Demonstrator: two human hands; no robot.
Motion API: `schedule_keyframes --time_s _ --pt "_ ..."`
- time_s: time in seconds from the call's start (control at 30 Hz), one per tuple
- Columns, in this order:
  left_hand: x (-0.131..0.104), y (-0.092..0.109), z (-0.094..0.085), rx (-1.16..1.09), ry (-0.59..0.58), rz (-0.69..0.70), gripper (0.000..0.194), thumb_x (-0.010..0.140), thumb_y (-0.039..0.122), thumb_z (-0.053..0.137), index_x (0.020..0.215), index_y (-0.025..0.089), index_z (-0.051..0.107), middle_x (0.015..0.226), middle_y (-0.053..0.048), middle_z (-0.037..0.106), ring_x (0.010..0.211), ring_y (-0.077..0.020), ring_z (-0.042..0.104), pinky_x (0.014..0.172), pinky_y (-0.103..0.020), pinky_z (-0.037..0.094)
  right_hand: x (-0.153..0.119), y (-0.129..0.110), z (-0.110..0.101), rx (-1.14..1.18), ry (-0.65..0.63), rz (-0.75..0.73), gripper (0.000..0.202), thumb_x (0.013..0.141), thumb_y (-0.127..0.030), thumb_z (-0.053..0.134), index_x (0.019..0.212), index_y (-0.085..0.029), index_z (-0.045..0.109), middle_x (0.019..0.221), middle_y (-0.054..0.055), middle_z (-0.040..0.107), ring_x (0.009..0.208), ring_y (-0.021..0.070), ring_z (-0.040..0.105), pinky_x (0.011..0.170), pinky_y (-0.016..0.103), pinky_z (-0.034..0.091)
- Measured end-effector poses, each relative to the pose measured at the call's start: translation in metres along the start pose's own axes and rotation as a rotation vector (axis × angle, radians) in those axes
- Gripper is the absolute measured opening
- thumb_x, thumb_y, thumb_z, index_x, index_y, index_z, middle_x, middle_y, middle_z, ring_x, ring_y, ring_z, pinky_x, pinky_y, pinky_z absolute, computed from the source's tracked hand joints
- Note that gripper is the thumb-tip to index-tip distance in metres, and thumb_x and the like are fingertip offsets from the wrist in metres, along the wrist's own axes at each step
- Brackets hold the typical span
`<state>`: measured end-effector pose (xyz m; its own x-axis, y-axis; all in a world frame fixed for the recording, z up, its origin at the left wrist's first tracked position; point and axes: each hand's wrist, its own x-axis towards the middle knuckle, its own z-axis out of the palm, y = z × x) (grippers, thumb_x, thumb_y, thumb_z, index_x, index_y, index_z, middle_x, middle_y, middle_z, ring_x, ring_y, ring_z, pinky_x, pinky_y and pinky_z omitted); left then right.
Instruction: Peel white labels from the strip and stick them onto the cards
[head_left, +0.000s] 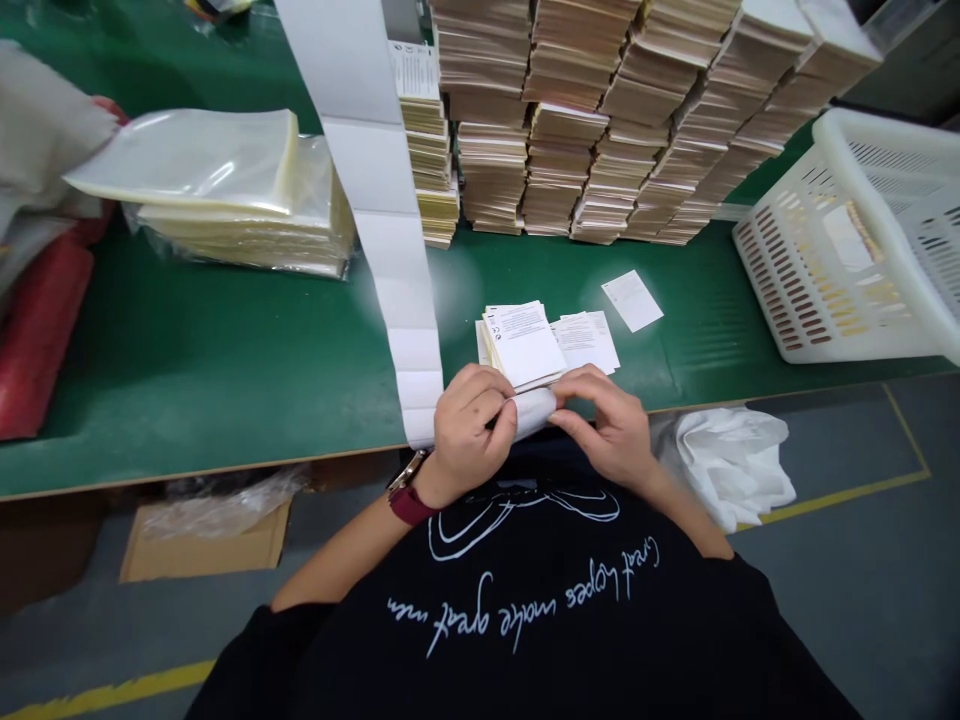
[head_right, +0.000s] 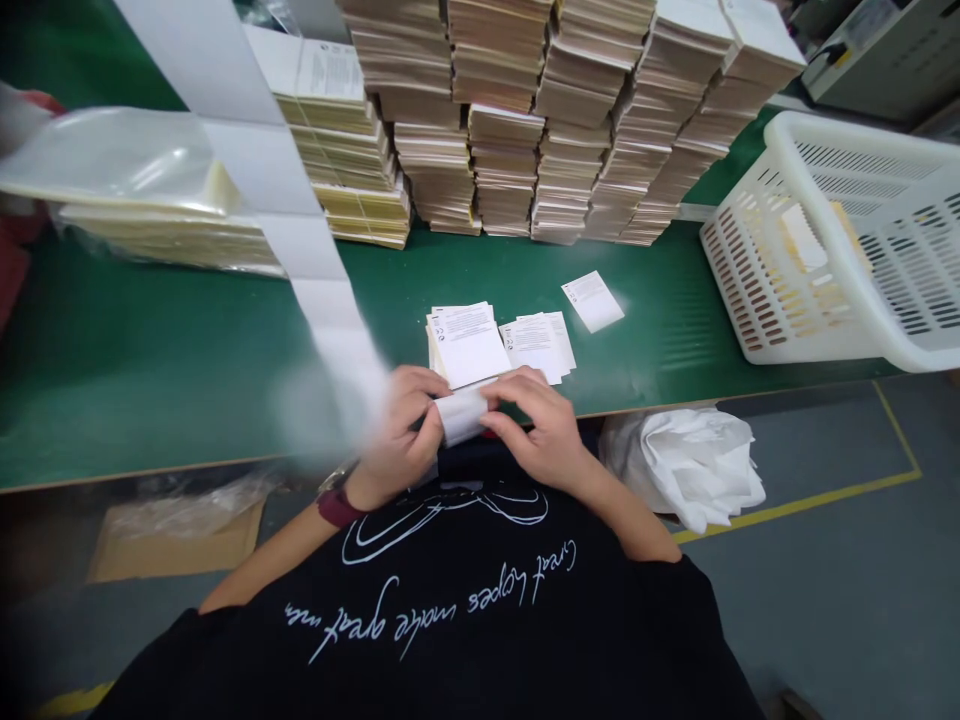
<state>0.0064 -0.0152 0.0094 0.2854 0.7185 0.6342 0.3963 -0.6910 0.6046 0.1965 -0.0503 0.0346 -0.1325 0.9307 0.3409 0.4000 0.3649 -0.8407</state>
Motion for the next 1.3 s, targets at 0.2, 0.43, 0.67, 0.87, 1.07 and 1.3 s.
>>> schedule_keyframes --time_s 0.2,0.43,0.67,0.87,1.07,1.3 --pt "-0.004 -0.005 -0.006 0.181 -0.001 0.317 0.034 0.08 0.011 0.058 0.112 0.021 0.058 0.124 -0.011 0.06 0.119 -0.0273 0.053 0.092 -0.044 0.05 0.001 0.0 0.011 0.13 0.036 -0.015 0.009 0.087 -0.017 0.062 0.09 -0.025 0.065 0.078 0.0 0.064 0.078 0.016 0.06 0.072 0.037 0.052" --pt "-0.007 -0.006 -0.002 0.115 -0.126 0.138 0.017 0.083 0.009 0.05 0.092 0.019 0.061 0.087 -0.005 0.067 0.087 -0.0197 0.06 0.077 -0.039 0.054 -0.003 0.002 0.008 -0.217 0.138 -0.232 0.01 0.087 -0.02 0.055 0.087 -0.029 0.058 0.09 0.002 0.064 0.089 0.0212 0.059 0.082 0.046 0.048" --pt "-0.01 -0.011 0.003 0.272 -0.067 0.26 0.02 0.079 0.005 0.052 0.094 0.014 0.062 0.116 -0.015 0.065 0.113 -0.0285 0.061 0.086 -0.045 0.057 0.037 0.008 -0.005 -0.085 0.388 0.062 0.008 0.089 -0.026 0.054 0.082 -0.025 0.053 0.077 -0.001 0.056 0.073 0.0149 0.055 0.071 0.033 0.046" --pt "-0.007 -0.009 0.002 0.305 -0.111 0.296 0.019 0.079 0.004 0.05 0.09 0.012 0.064 0.105 -0.014 0.07 0.111 -0.0264 0.065 0.09 -0.042 0.059 0.067 0.026 0.011 -0.086 0.087 0.249 0.006 0.084 -0.024 0.055 0.078 -0.022 0.056 0.071 -0.003 0.059 0.064 0.0114 0.051 0.062 0.027 0.04" --pt "-0.006 -0.008 0.001 0.343 -0.104 0.284 0.018 0.079 0.005 0.05 0.087 0.012 0.065 0.113 -0.015 0.07 0.109 -0.0258 0.067 0.086 -0.038 0.06 0.063 0.025 0.021 -0.3 0.03 0.183 0.009 0.086 -0.023 0.052 0.078 -0.021 0.055 0.069 -0.001 0.06 0.066 0.0133 0.053 0.066 0.029 0.039" --pt "-0.006 -0.007 0.001 0.38 -0.135 0.286 0.013 0.08 0.006 0.053 0.082 0.013 0.064 0.113 -0.012 0.071 0.109 -0.0262 0.068 0.085 -0.037 0.06 0.063 0.021 0.02 -0.734 0.054 0.262 0.033 0.086 -0.039 0.058 0.111 -0.018 0.056 0.075 0.004 0.064 0.068 0.0196 0.057 0.071 0.036 0.036"
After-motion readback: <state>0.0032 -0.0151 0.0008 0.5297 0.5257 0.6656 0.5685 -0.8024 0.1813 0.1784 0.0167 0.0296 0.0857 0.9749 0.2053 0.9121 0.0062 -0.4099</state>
